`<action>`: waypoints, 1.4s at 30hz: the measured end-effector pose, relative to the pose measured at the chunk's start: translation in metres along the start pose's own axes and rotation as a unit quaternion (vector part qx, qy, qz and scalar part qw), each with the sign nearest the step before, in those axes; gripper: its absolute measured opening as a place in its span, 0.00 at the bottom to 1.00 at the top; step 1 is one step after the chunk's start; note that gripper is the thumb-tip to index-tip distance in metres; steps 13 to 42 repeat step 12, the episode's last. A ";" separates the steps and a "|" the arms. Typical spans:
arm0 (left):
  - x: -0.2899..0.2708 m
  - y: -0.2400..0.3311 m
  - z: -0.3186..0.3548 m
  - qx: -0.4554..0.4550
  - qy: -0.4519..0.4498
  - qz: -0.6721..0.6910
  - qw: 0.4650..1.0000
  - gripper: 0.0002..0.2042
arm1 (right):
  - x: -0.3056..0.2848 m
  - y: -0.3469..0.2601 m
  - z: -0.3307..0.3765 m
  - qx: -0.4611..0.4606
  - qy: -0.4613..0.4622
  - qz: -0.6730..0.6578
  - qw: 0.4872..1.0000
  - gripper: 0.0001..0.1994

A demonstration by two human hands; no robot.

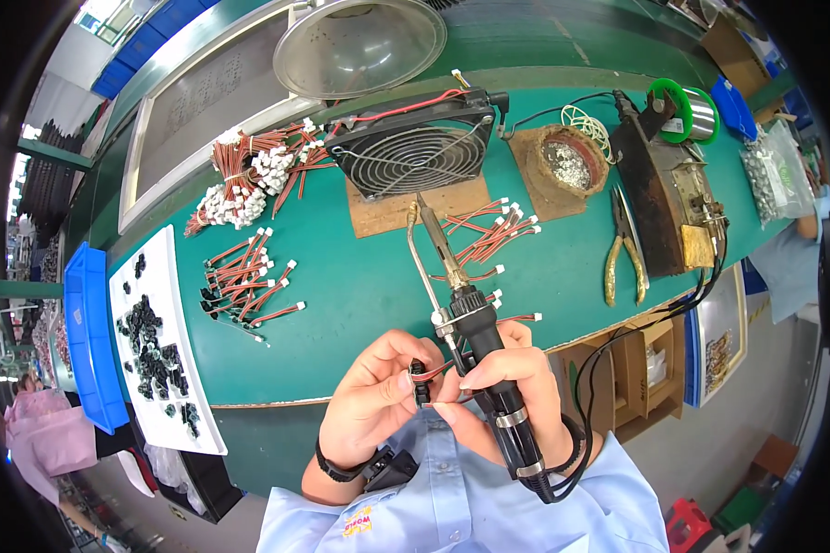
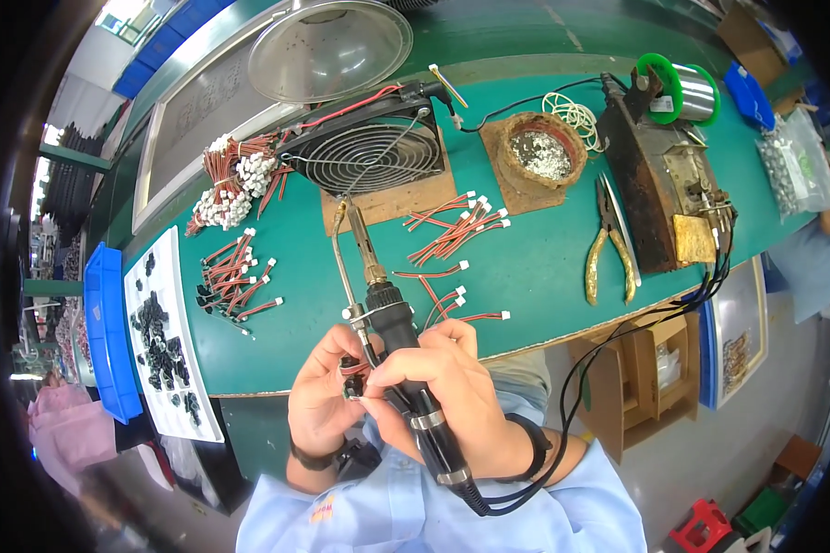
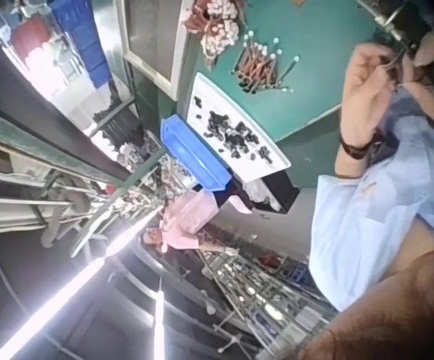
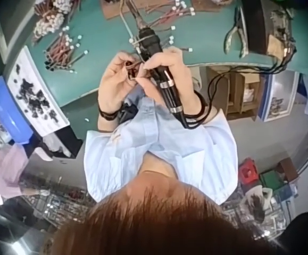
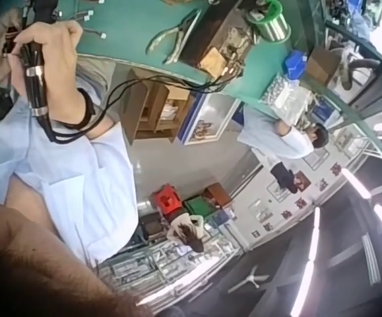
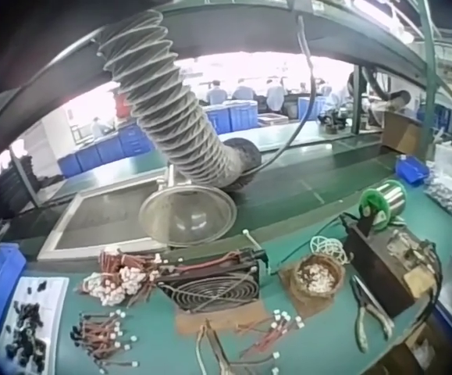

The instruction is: The person solders wires to circuit boards using a soldering iron, handling each board by hand. They set each completed piece on the table and pick up a new board and wire to repeat the process.

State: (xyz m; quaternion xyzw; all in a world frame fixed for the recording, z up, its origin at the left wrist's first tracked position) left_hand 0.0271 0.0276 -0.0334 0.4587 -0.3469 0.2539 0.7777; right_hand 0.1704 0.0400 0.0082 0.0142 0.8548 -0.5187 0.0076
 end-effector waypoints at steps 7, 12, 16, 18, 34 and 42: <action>0.001 -0.003 0.000 0.005 -0.031 0.014 0.999 0.09 | -0.002 0.000 0.001 -0.016 -0.031 0.008 0.999 0.21; 0.000 -0.002 0.003 0.005 -0.022 0.004 1.000 0.10 | -0.001 0.000 0.004 -0.011 -0.072 0.036 0.997 0.23; 0.000 -0.002 0.003 0.005 -0.022 0.004 1.000 0.10 | -0.001 0.000 0.004 -0.011 -0.072 0.036 0.997 0.23; 0.000 -0.002 0.003 0.005 -0.022 0.004 1.000 0.10 | -0.001 0.000 0.004 -0.011 -0.072 0.036 0.997 0.23; 0.000 -0.002 0.003 0.005 -0.022 0.004 1.000 0.10 | -0.001 0.000 0.004 -0.011 -0.072 0.036 0.997 0.23; 0.000 -0.002 0.003 0.005 -0.022 0.004 1.000 0.10 | -0.001 0.000 0.004 -0.011 -0.072 0.036 0.997 0.23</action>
Point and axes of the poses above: each hand's wrist, its own z-axis away from the middle knuckle, its own x-axis out of the palm, y = z × x, the point moved 3 cm from there along -z, towards the middle knuckle, and after that the axes turned 7 degrees about y, right-handed, at the moved point
